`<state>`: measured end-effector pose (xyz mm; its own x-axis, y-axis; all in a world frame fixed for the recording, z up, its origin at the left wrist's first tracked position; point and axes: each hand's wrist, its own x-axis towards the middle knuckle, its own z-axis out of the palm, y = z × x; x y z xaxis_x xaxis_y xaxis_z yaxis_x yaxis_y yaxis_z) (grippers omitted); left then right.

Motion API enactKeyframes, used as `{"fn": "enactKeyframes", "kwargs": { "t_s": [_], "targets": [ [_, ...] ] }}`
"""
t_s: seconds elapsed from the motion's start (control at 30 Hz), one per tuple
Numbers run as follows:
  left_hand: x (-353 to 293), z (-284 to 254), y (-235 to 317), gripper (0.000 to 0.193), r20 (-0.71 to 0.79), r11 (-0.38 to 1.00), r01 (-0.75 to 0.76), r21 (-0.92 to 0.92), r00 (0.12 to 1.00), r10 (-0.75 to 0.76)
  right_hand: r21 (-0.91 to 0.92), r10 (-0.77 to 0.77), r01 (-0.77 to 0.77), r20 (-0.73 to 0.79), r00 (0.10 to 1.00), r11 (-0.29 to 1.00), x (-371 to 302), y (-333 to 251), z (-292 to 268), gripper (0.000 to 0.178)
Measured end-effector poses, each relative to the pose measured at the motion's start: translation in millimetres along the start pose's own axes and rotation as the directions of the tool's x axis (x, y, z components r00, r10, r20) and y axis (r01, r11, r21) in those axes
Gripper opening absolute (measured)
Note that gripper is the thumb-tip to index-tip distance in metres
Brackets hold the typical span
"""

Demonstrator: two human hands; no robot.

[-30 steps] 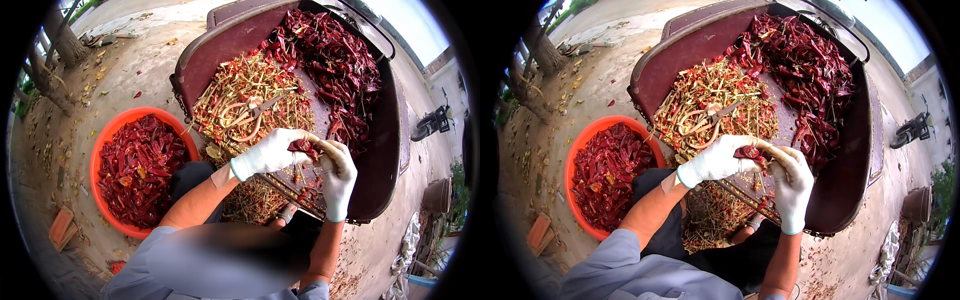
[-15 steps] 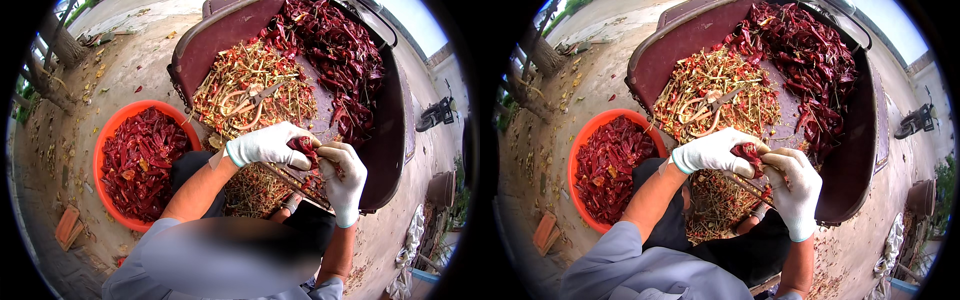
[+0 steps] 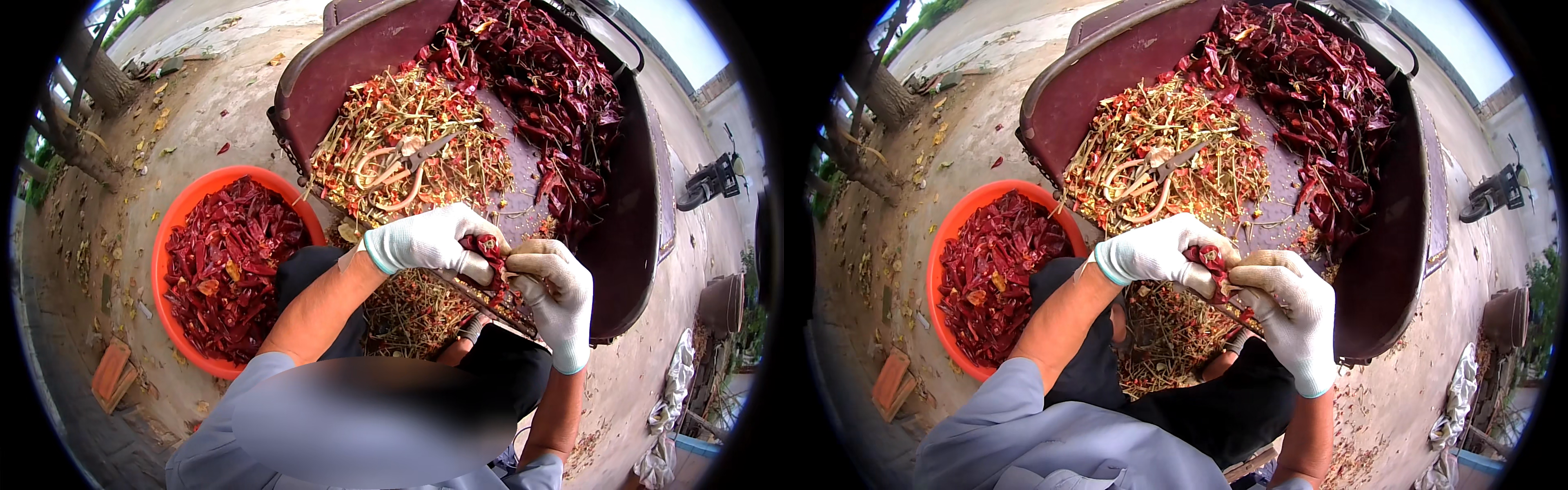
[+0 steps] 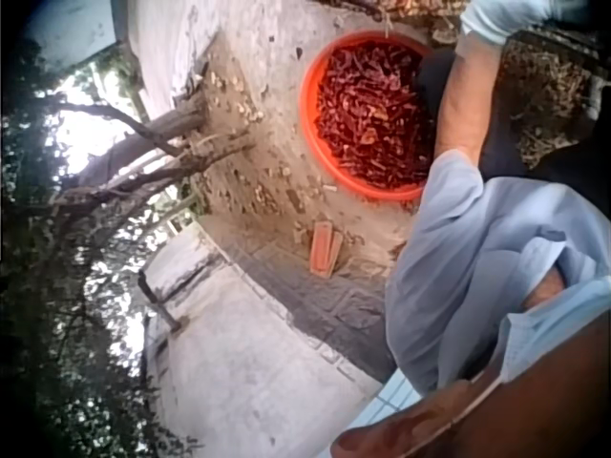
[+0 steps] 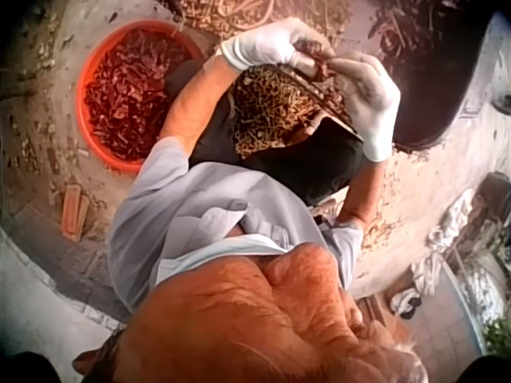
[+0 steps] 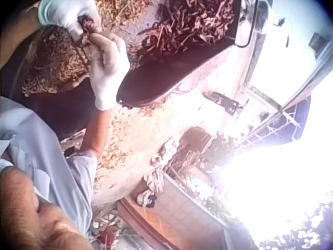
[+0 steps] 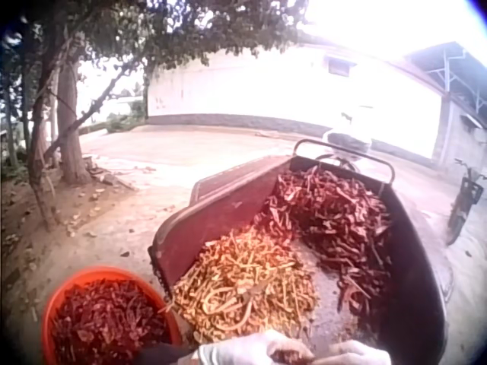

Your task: The person cleans dried red chili peppers by removing the stems and scraping out the seeds using a small blade, then places the processed pepper shells into a red plastic basket.

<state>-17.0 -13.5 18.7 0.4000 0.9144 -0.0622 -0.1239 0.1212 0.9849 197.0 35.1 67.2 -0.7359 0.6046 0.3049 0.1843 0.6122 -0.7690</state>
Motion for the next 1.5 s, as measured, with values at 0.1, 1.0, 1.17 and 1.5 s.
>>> {"fn": "enactKeyframes", "kwargs": {
  "t_s": [0.1, 1.0, 1.17, 1.5],
  "targets": [
    [2, 1, -8, 0.033, 0.032, 0.999, -0.034, 0.034, 0.999, 0.033, 0.094, 0.053, -0.061, 0.084, 0.995, 0.994, -3, -1, -6, 0.019],
    [11, 4, -14, 0.042, -0.123, 0.906, -0.197, 0.375, 0.958, 0.259, 0.538, 0.399, -0.198, -0.288, 0.870, 0.820, -13, 5, 32, 0.010],
    [12, 8, -16, 0.032, -0.178, 0.811, -0.340, 0.476, 0.866, 0.468, 0.876, 0.524, -0.094, -0.194, 0.829, 0.473, -10, 20, 37, 0.015],
    [12, 12, -14, 0.035, -0.346, 0.906, -0.226, 0.357, 0.869, 0.353, 0.422, 0.452, -0.278, -0.400, 0.797, 0.863, -15, 6, 26, 0.021]
  ]
}}
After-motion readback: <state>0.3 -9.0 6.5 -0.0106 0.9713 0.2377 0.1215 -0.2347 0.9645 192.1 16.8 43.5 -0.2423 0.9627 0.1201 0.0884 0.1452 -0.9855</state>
